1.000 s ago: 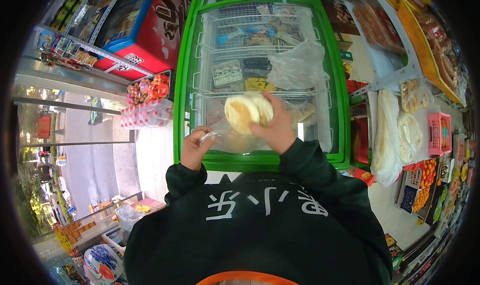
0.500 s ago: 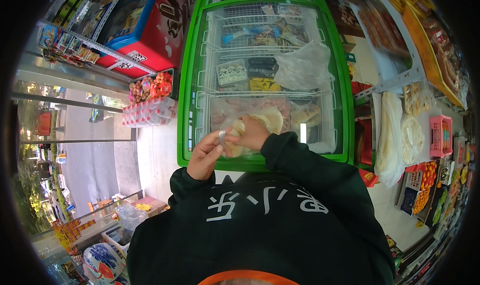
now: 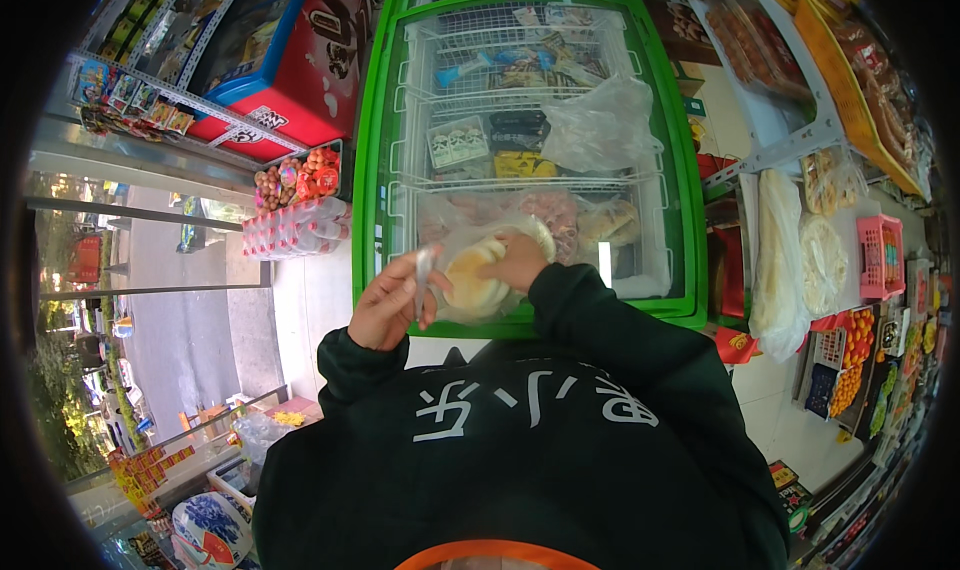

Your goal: The person packs frozen dumplings from a freezer into a plastic bag at a checkout counter in a convenience store. They then place the bag on the counter and interact with the point-of-sale system.

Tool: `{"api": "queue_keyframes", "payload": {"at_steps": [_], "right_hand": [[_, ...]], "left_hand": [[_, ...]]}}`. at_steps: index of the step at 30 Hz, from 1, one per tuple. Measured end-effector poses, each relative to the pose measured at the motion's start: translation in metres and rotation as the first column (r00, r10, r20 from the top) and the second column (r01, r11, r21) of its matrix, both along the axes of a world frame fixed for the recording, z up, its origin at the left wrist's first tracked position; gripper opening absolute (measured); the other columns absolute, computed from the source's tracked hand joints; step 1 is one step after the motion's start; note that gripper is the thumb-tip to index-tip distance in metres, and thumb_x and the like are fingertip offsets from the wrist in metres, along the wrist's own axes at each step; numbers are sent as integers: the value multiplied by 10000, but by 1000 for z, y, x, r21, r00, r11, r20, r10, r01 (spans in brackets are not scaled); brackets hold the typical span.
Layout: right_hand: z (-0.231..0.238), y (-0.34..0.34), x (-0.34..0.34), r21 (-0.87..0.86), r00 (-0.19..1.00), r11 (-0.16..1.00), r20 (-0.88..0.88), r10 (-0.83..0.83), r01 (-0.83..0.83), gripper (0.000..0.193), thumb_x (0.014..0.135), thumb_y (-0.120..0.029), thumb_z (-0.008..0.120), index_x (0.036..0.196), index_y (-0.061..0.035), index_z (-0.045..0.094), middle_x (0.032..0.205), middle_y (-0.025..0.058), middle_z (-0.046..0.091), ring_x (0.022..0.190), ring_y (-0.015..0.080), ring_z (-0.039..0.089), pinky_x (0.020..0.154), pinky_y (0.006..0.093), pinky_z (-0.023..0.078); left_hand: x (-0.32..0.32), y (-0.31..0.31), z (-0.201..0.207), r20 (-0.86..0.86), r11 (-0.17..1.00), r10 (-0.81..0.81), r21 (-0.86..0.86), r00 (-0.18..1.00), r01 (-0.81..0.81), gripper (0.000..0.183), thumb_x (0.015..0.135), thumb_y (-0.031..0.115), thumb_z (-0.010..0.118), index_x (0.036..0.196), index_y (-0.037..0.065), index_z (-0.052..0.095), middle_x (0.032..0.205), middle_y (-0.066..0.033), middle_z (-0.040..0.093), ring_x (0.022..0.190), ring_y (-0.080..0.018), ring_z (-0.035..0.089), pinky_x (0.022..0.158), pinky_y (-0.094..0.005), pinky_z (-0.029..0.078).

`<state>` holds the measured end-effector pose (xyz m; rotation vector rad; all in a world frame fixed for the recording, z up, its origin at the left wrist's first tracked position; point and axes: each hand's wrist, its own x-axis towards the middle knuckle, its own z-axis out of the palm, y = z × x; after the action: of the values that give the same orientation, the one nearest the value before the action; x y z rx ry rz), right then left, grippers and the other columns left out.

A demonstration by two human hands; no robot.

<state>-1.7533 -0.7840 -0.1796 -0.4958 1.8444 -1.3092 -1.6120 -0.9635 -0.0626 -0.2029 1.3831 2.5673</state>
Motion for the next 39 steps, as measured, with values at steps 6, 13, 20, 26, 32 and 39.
{"api": "queue_keyframes", "payload": {"at_steps": [6,13,20,26,32,39], "right_hand": [[19,-24,43,-67,844,993,-524,-116,95,308,731,-127,674,1017,-33,609,864,198,629,846,370,625,763,389,504],[7,9,47,164,754,928,-544,369,-336,347,713,-58,609,1061,-62,611,966,178,588,951,374,569,814,426,476],[18,51,12,434,180,899,-881,437,-53,252,704,-134,619,947,-77,652,900,81,602,939,235,552,842,392,382],[73,75,-15,180,447,884,-809,382,-431,195,668,11,599,838,-67,654,746,79,574,752,242,561,699,356,435],[88,57,-1,61,834,965,-490,253,-257,186,786,-213,595,836,-48,664,777,139,645,672,315,610,597,420,472],[24,16,29,655,742,738,-411,529,-163,427,777,-443,629,828,-21,672,803,166,674,758,341,656,654,455,507]], "left_hand": [[-15,13,3,-105,999,39,36,994,-35,487,966,195,494,1393,-6,379,1127,-118,583,896,-165,550,840,-296,427],[-9,3,-3,-30,973,229,37,973,-227,423,965,181,497,1331,-27,457,1044,-87,583,809,-157,541,767,-271,434],[7,5,-5,-5,980,193,38,981,-193,411,964,175,494,1317,-35,467,980,-74,570,746,-144,517,704,-252,415],[5,1,-1,-33,980,199,30,979,-198,364,978,171,486,1290,-14,500,989,-62,577,774,-125,504,730,-231,416],[6,7,2,-19,988,153,12,988,-153,358,973,177,493,1277,-11,508,968,-59,580,756,-119,511,715,-228,418],[9,12,2,24,990,136,-30,990,-135,378,966,187,492,1281,-22,500,953,-62,582,723,-117,525,689,-225,424]]}}
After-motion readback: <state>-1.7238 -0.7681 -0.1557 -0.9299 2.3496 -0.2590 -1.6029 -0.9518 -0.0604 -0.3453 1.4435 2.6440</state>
